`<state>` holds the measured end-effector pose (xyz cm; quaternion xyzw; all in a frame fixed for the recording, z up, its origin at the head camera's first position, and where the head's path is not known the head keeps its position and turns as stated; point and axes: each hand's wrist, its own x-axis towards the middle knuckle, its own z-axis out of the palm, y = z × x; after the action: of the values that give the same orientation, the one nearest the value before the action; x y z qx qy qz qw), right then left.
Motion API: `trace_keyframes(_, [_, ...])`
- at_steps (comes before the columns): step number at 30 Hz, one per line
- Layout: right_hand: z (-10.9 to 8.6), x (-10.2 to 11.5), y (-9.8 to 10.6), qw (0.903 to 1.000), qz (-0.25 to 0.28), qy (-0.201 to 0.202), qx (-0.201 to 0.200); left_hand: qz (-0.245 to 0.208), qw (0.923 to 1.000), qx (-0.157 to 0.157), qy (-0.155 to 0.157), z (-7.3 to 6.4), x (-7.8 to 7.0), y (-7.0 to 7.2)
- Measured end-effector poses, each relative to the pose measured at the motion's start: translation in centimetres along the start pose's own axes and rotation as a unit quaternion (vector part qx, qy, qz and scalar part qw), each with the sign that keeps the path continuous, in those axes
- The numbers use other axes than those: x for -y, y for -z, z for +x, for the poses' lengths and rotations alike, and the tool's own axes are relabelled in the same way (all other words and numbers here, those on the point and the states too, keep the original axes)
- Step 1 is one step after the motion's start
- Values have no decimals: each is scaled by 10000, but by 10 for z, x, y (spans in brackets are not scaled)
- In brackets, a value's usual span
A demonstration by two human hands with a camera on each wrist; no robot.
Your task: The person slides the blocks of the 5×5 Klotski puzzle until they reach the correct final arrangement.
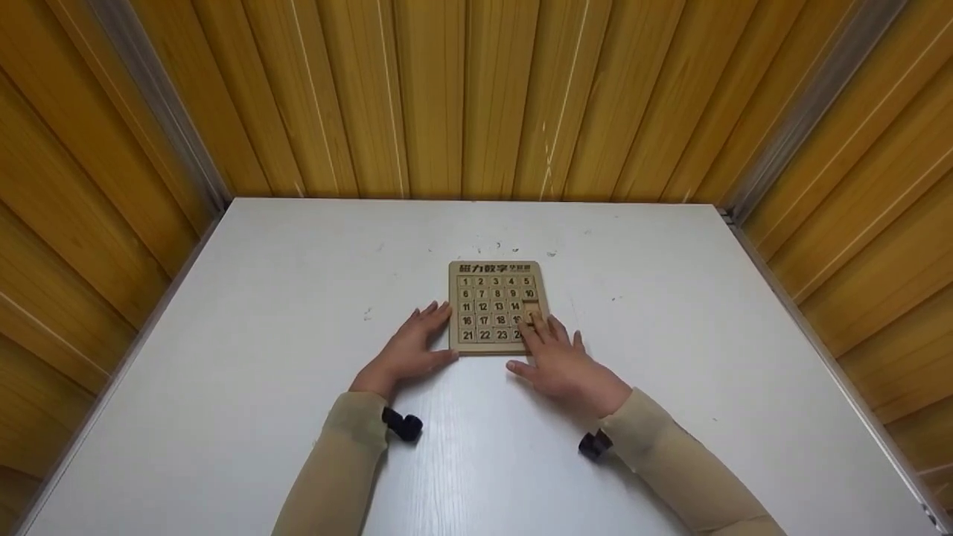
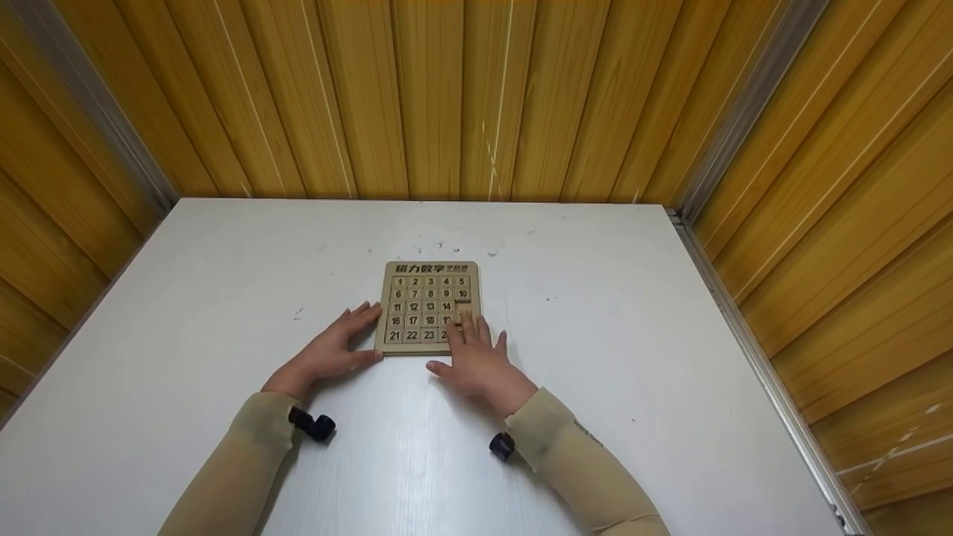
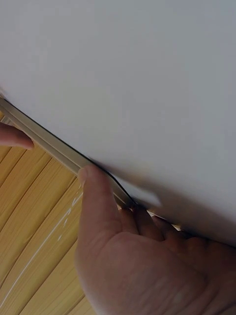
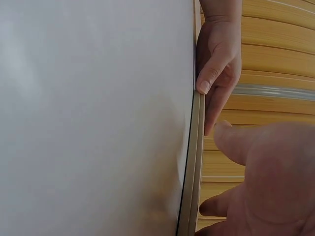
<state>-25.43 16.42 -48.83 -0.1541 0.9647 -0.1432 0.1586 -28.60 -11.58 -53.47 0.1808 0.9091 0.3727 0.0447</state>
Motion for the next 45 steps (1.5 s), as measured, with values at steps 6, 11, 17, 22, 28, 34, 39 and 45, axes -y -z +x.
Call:
trace_keyframes(6, [6, -2, 4, 10000, 60, -14, 33, 24, 10000, 24, -21, 1, -1, -1])
trace_keyframes(11, [11, -4, 7, 9999, 115, -14, 34, 47, 10000, 0, -69, 2, 0, -2])
trace_keyframes(17, [14, -5, 8, 9999, 92, 64, -26, 70, 10000, -21, -45, 2, 1, -2])
trace_keyframes(22, [6, -1, 8, 9999, 92, 94, -77, 51, 9999, -14, -141, 1, 0, -1])
trace_keyframes(28, [-13, 4, 5, 10000, -21, 73, -5, 46, 10000, -17, -36, 1, 0, 1])
trace_keyframes(34, [-30, 8, -1, 9998, -120, 46, 158, 7, 9999, -26, 116, 1, 1, -1])
trace_keyframes(39, [-35, 9, -5, 9996, -149, -38, 229, 22, 10000, -21, 76, 1, 2, -1])
trace_keyframes(45, [-34, 9, -6, 9995, -168, -65, 246, 0, 10000, -43, -64, 0, 2, -1])
